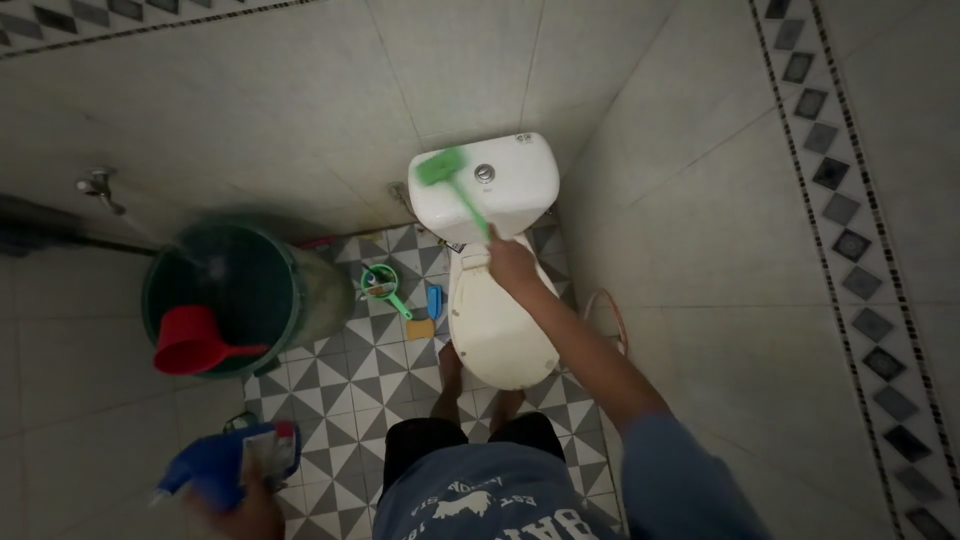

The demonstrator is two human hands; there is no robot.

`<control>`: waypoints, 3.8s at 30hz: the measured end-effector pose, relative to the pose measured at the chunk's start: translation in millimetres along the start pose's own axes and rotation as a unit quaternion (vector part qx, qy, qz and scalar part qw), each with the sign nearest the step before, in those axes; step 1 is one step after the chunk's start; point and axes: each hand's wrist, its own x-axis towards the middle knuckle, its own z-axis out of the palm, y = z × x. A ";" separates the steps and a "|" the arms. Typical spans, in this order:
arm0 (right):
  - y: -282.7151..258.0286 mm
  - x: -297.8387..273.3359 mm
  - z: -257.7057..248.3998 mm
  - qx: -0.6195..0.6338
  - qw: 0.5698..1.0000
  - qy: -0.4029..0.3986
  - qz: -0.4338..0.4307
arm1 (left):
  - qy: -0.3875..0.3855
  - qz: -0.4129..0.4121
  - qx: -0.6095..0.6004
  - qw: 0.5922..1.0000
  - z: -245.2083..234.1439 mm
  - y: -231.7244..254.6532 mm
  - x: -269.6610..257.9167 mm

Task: Clean the toilet using detergent and a brush.

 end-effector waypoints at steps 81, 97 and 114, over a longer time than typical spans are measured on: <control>99.7 -159.2 51.3 0.388 0.891 0.181 0.149 | -0.085 0.021 0.000 0.996 8.6 61.1 36.2; 160.8 -145.2 100.5 0.572 0.782 0.105 0.225 | -0.101 0.063 0.042 0.992 45.2 60.0 45.3; 195.1 -45.4 -6.9 0.267 0.947 0.099 0.147 | -0.085 -0.024 0.048 0.995 51.2 121.6 46.3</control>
